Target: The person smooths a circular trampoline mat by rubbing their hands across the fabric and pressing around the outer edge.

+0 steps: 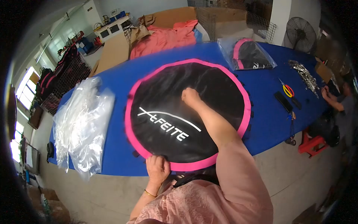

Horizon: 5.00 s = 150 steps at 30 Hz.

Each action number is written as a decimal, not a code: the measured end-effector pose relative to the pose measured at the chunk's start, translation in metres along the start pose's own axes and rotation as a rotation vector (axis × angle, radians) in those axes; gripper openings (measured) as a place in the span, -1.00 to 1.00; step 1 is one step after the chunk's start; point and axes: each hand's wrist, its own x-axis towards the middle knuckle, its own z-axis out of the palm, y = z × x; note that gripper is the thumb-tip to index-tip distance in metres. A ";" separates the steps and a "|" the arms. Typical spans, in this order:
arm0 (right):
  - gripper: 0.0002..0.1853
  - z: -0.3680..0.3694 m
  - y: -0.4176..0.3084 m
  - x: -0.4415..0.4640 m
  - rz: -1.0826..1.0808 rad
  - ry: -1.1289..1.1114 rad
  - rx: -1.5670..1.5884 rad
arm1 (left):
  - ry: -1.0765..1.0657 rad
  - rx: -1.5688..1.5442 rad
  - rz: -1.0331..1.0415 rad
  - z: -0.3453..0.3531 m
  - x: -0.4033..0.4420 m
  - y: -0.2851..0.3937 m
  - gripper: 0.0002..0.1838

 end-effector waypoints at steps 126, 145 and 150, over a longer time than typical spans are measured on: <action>-0.91 0.122 -0.230 -0.026 -0.341 -0.393 0.076 | -0.110 0.122 -0.230 -0.008 0.012 -0.055 -0.44; -0.82 0.104 -0.175 -0.026 -0.203 -0.164 0.031 | -0.089 0.155 -0.220 -0.007 0.011 -0.056 -0.47; -0.85 0.107 -0.186 -0.042 -0.343 -0.158 -0.119 | -0.083 0.169 -0.216 -0.005 0.011 -0.057 -0.47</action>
